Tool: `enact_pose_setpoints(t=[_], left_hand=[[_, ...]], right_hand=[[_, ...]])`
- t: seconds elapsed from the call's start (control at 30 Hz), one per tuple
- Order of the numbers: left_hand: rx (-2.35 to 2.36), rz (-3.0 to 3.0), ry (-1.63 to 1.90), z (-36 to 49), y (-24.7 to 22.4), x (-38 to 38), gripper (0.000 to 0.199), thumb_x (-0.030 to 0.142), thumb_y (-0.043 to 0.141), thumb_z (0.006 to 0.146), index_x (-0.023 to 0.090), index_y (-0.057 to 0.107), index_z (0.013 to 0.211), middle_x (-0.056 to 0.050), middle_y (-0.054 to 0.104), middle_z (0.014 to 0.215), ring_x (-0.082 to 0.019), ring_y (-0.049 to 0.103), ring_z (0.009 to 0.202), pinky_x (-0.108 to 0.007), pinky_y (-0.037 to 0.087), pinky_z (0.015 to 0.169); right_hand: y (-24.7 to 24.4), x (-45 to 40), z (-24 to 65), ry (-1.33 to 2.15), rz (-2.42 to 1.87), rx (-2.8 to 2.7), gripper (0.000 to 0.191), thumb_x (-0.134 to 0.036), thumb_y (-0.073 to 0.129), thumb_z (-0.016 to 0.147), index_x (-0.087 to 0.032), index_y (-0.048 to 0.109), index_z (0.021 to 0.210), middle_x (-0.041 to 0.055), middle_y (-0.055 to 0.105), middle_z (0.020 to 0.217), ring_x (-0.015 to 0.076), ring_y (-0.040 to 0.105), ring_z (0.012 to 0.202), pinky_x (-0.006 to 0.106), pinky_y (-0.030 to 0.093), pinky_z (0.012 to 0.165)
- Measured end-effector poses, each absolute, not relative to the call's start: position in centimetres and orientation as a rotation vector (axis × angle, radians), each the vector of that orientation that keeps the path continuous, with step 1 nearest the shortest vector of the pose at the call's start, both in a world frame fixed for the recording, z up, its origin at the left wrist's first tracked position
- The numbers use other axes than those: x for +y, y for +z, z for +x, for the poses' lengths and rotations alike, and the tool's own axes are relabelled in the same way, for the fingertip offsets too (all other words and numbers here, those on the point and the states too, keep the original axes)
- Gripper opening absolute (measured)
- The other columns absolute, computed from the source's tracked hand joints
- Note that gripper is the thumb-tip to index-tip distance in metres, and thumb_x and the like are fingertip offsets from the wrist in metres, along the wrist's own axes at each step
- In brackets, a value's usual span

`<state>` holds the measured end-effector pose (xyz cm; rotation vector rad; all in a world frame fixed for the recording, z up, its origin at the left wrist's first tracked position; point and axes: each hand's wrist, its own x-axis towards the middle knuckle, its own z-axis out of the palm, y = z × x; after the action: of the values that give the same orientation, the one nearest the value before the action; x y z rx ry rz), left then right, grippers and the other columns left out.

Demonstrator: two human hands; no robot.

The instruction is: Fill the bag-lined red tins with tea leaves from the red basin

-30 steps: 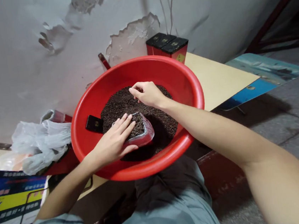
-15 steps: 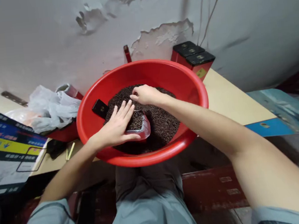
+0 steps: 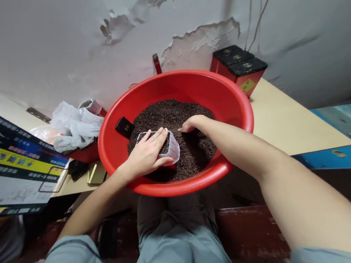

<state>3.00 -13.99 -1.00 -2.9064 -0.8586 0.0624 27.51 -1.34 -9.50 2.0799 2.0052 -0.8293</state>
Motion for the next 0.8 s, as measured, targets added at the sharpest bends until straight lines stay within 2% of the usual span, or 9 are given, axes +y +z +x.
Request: enact_pose_setpoints(t=[0.13,0.2,0.27,0.33,0.43,0.5,0.57,0.67,0.8], left_hand=[[-0.774,-2.985,0.239,3.3,-0.2,-13.7,0.093,0.064,0.053,0.100,0.003,0.025,0.164,-0.022,0.017,0.172,-0.030,0.010,0.163,-0.052,0.011,0.132],[-0.736,-3.030,0.311,3.4,0.2,-13.2,0.099,0.064,0.057,0.098,0.002,0.018,0.165,-0.023,0.010,0.173,-0.031,0.004,0.164,-0.056,0.007,0.132],[-0.692,-3.104,0.334,3.4,0.7,-12.5,0.100,0.062,0.057,0.098,0.004,0.013,0.166,-0.022,0.006,0.173,-0.031,0.000,0.163,-0.059,0.004,0.131],[-0.673,-3.196,0.272,3.2,1.3,-11.5,0.096,0.064,0.050,0.101,0.008,0.008,0.168,-0.020,0.004,0.174,-0.029,-0.003,0.163,-0.060,0.001,0.131],[-0.797,-3.268,0.012,2.1,1.9,-10.1,0.086,0.068,0.027,0.105,0.015,0.006,0.169,-0.014,0.004,0.175,-0.026,-0.004,0.163,-0.058,-0.001,0.131],[-0.945,-3.270,-0.170,1.2,2.0,-9.3,0.082,0.068,0.007,0.104,0.018,0.007,0.170,-0.011,0.006,0.176,-0.024,-0.001,0.164,-0.054,0.002,0.133],[-1.041,-3.271,-0.259,0.6,2.1,-8.6,0.085,0.068,-0.004,0.102,0.018,0.008,0.170,-0.011,0.010,0.176,-0.024,0.003,0.164,-0.051,0.006,0.133],[-1.042,-3.224,-0.337,0.7,2.7,-8.1,0.088,0.070,-0.006,0.100,0.018,0.007,0.170,-0.012,0.011,0.176,-0.027,0.004,0.164,-0.053,0.008,0.133],[-0.874,-3.122,-0.318,2.7,3.0,-8.2,0.083,0.071,0.007,0.103,0.023,0.007,0.170,-0.010,0.005,0.177,-0.030,-0.002,0.164,-0.058,0.004,0.131]], right_hand=[[-9.5,-2.0,26.6,-0.829,2.013,1.965,0.060,-0.056,0.064,0.093,-0.009,0.073,0.129,0.0215,0.077,0.117,0.0323,0.077,0.094,0.044,0.063,0.083],[-9.2,-2.5,26.4,-0.811,1.995,1.972,0.049,-0.040,0.061,0.096,-0.005,0.073,0.128,0.0201,0.079,0.108,0.0281,0.077,0.075,0.041,0.063,0.070],[-8.7,-3.0,26.2,-0.763,1.977,2.021,0.041,-0.027,0.062,0.092,-0.003,0.074,0.123,0.0170,0.080,0.100,0.0252,0.075,0.067,0.038,0.063,0.065],[-8.0,-3.3,25.9,-0.666,1.965,2.090,0.036,-0.018,0.067,0.084,-0.004,0.078,0.115,0.0161,0.081,0.096,0.0257,0.077,0.072,0.036,0.062,0.070],[-7.0,-3.6,25.7,-0.478,1.926,2.194,0.034,-0.009,0.071,0.076,-0.007,0.081,0.108,0.0182,0.081,0.099,0.0287,0.078,0.093,0.033,0.060,0.084],[-6.4,-3.5,25.7,-0.381,1.897,2.239,0.036,-0.007,0.072,0.074,-0.010,0.082,0.108,0.0170,0.081,0.103,0.0286,0.076,0.102,0.031,0.058,0.090],[-5.9,-3.2,25.9,-0.311,1.887,2.257,0.036,-0.008,0.073,0.076,-0.013,0.082,0.111,0.0156,0.081,0.107,0.0282,0.076,0.106,0.031,0.057,0.091],[-5.3,-2.9,26.6,-0.253,1.910,2.295,0.036,-0.012,0.075,0.080,-0.016,0.082,0.115,0.0135,0.081,0.108,0.0270,0.077,0.103,0.031,0.057,0.090],[-4.9,-2.6,27.4,-0.266,1.935,2.367,0.034,-0.015,0.075,0.083,-0.020,0.082,0.116,0.0091,0.083,0.098,0.0238,0.078,0.090,0.029,0.058,0.085]])
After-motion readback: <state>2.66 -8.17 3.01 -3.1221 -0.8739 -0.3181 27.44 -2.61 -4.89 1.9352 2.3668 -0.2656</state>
